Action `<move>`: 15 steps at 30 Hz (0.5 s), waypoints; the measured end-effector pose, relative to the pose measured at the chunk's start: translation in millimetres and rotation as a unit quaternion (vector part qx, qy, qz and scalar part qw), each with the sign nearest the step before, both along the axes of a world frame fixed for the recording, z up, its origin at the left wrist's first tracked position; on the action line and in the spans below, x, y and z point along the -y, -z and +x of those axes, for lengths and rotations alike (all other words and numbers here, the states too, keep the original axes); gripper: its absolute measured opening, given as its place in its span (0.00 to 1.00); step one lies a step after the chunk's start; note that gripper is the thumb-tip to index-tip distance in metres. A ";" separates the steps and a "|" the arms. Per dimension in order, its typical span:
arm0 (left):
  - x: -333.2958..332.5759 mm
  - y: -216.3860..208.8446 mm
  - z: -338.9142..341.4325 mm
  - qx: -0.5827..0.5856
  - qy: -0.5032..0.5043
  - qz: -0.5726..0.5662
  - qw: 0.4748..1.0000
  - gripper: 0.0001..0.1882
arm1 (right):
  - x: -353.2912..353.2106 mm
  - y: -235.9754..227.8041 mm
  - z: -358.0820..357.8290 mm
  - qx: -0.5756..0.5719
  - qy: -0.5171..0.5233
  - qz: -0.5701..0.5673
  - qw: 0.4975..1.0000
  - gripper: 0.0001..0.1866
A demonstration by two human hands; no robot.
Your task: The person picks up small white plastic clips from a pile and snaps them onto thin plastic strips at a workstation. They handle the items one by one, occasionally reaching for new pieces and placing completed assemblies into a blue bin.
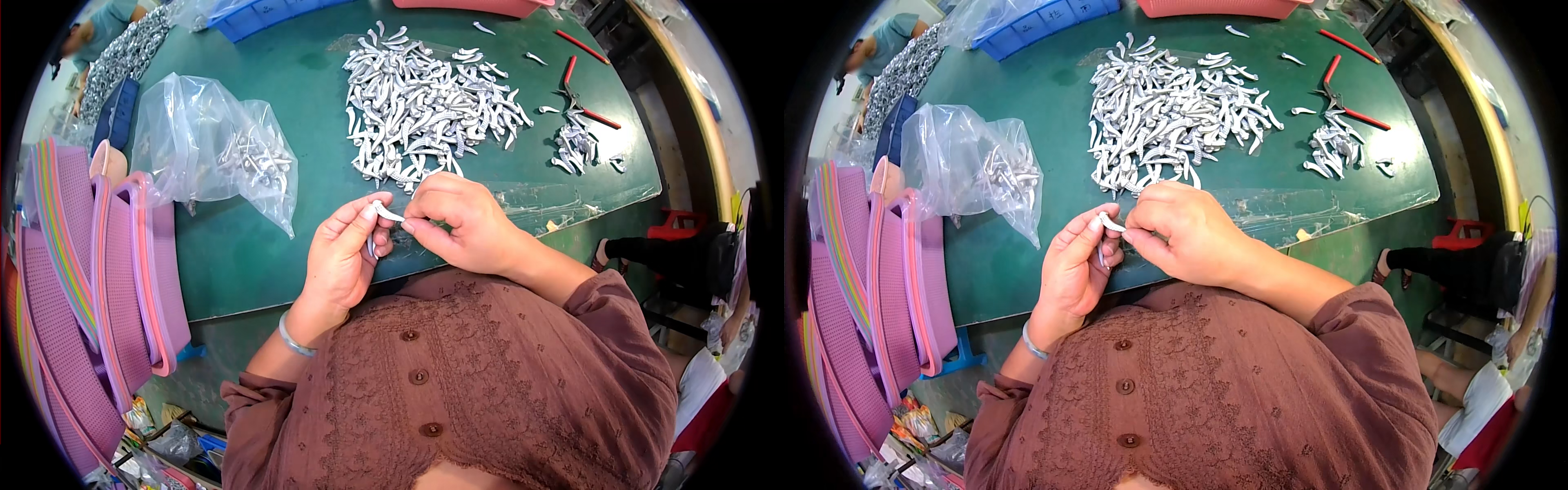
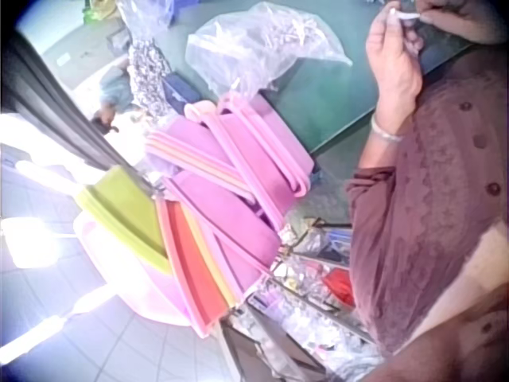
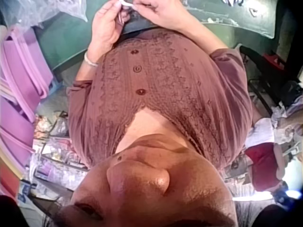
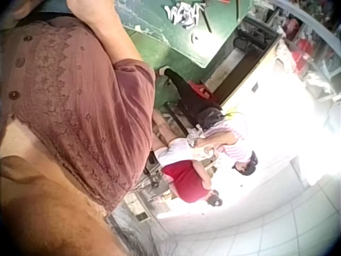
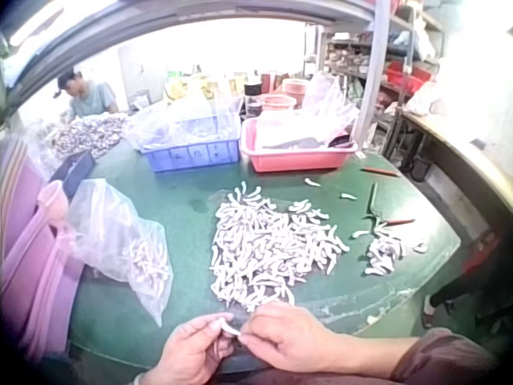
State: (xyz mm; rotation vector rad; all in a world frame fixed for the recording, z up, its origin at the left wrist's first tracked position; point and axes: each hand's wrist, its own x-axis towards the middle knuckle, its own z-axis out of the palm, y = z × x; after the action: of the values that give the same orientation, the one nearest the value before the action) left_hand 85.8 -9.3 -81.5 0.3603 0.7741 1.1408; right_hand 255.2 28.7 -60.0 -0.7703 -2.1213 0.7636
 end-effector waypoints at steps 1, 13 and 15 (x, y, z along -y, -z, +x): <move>-0.1 -0.2 0.1 -0.002 0.000 0.000 1.000 0.10 | 0.1 -0.1 -0.1 0.000 -0.001 0.002 1.000 0.03; -0.1 -0.2 -0.4 -0.011 0.001 0.015 1.000 0.11 | 0.2 -0.7 0.7 0.014 -0.002 0.006 1.000 0.04; -0.2 0.0 -0.6 -0.011 0.001 0.016 1.000 0.11 | -0.1 -0.3 0.7 0.013 -0.002 0.005 1.000 0.04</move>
State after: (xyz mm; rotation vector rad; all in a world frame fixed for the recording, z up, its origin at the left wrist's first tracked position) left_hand 85.2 -9.1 -81.4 0.4015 0.7752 1.1506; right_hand 255.9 28.7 -59.7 -0.7750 -2.1498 0.7486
